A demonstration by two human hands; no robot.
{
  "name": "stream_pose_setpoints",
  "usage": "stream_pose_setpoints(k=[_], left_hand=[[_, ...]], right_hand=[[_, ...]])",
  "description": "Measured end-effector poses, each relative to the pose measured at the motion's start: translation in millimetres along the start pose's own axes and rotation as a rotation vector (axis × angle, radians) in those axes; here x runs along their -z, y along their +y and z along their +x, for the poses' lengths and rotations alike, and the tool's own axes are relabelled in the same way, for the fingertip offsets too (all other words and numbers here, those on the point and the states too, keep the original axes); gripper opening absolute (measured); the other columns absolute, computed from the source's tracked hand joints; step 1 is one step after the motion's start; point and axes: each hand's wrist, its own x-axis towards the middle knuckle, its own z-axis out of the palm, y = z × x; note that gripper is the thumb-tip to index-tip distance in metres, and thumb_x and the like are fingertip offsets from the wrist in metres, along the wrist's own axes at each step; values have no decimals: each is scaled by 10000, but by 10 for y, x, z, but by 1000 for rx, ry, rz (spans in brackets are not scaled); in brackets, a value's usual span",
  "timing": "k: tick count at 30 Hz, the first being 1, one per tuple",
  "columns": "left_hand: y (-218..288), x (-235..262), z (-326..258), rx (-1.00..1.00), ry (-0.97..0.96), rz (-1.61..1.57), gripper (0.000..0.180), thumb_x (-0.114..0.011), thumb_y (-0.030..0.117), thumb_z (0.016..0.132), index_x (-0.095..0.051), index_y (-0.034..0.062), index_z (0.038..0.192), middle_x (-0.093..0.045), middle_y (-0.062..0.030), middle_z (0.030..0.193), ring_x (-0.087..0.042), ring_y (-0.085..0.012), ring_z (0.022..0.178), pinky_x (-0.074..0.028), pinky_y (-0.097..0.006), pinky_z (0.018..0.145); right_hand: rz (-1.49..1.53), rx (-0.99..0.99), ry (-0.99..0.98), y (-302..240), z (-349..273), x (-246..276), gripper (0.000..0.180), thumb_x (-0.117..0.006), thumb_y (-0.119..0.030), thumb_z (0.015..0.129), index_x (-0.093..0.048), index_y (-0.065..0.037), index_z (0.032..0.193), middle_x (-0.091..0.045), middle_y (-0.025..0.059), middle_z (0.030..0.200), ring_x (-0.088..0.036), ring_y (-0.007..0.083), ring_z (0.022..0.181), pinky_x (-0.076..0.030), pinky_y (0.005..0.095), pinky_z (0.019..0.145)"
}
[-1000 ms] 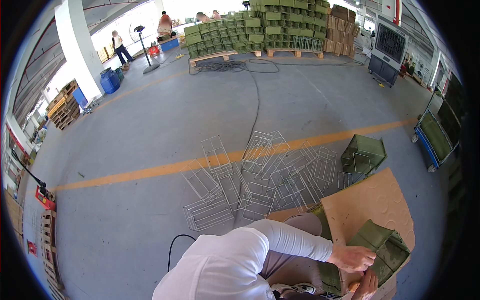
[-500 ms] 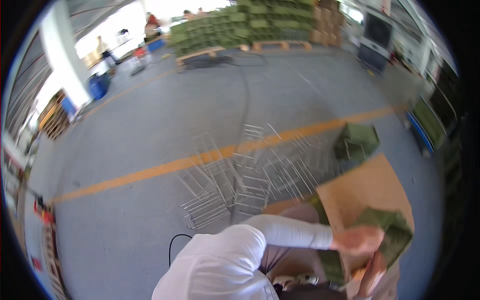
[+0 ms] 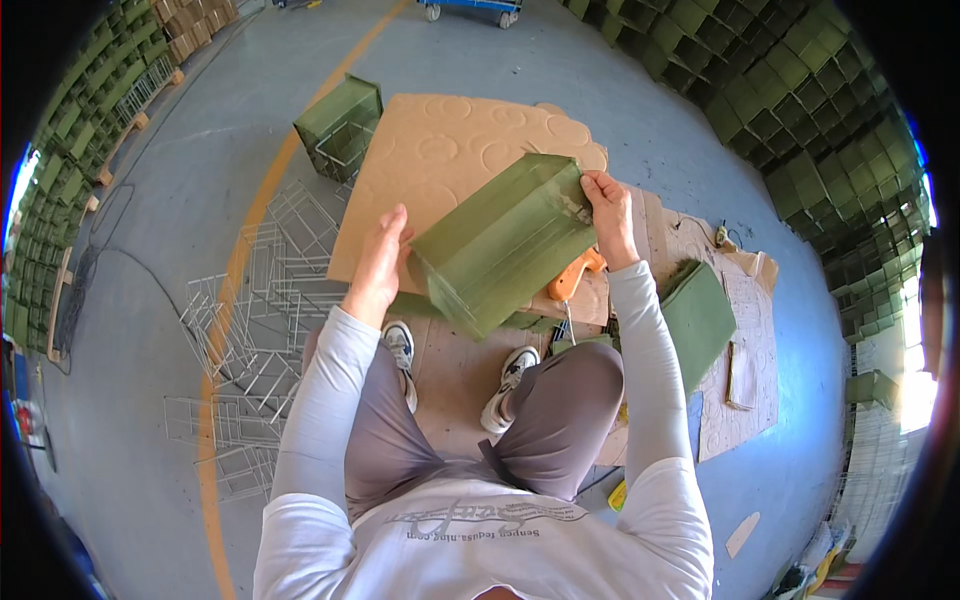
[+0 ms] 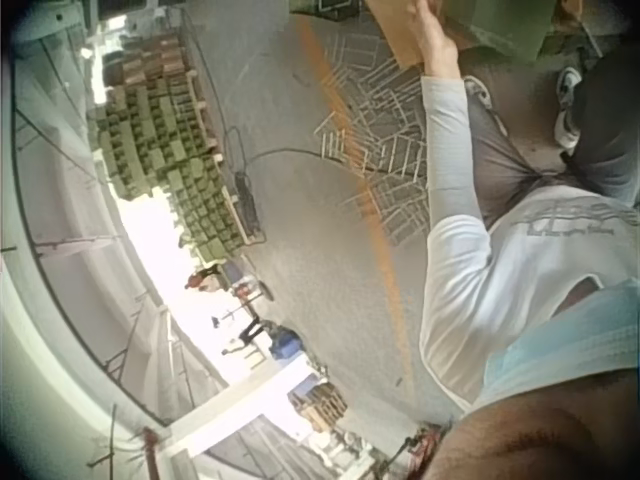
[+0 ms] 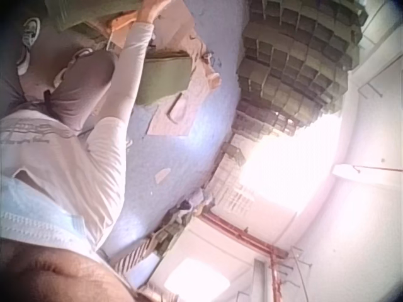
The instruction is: Applying foam panels to a wire frame structure using a hot glue gun.
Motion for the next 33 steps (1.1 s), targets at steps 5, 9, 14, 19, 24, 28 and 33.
stream_pose_setpoints(k=[5, 9, 14, 19, 24, 28, 33], left_hand=[[71, 71, -92, 17, 25, -48, 735, -601, 507, 971, -345, 73, 1505, -433, -116, 1485, -402, -261, 1385, -321, -433, 1104], [-53, 83, -93, -16, 18, -14, 723, -592, 509, 977, -358, 71, 1503, -432, -101, 1488, -371, -233, 1404, -298, -442, 1114], [-221, -11, -54, 3, -55, 42, 563, -597, 505, 979, -490, 53, 1299, -468, -40, 1221, -391, -140, 1123, -320, -362, 926], [-202, -95, -7, -229, 19, 82, 351, -636, 409, 989, -558, 97, 847, -303, 94, 748, -244, -36, 685, -222, -258, 572], [-16, -114, 24, -295, 119, 222, 390, -673, 339, 975, -545, 91, 702, -318, 110, 668, -260, -29, 629, -201, -261, 537], [423, -21, 84, -529, 156, 464, 389, -707, 336, 947, -613, 34, 720, -448, 49, 683, -324, -45, 631, -246, -262, 536], [1000, -577, 8, -1098, 190, 961, 337, -719, 305, 911, -691, 3, 764, -676, -115, 965, -576, -173, 697, -454, -323, 625]], right_hand=[[285, -239, 24, 411, -22, 70, 202, -575, -143, 1009, -686, 18, 1059, -692, 5, 913, -615, 84, 793, -500, 241, 743], [427, -334, 15, 535, -40, 96, 217, -551, -152, 1024, -666, 23, 1082, -695, 33, 949, -639, 105, 816, -517, 252, 764], [442, -327, 5, 489, -33, -31, 247, -550, -162, 1028, -655, 29, 1145, -697, 41, 993, -643, 106, 863, -518, 248, 809], [582, -349, -134, 437, -95, -145, 257, -559, -156, 1024, -640, 23, 1191, -695, 34, 1044, -635, 103, 924, -497, 236, 844], [651, -289, -100, 592, -197, -192, 230, -557, -140, 1022, -650, 6, 1173, -693, 25, 1026, -631, 104, 914, -495, 245, 843], [902, -292, -105, 476, -277, -428, 225, -531, -126, 1027, -639, 1, 1178, -696, 35, 1060, -644, 136, 925, -500, 287, 880], [676, -578, -350, 835, -369, -509, 216, -523, -167, 1042, -629, -32, 1173, -688, 79, 1110, -656, 166, 969, -520, 308, 881]])
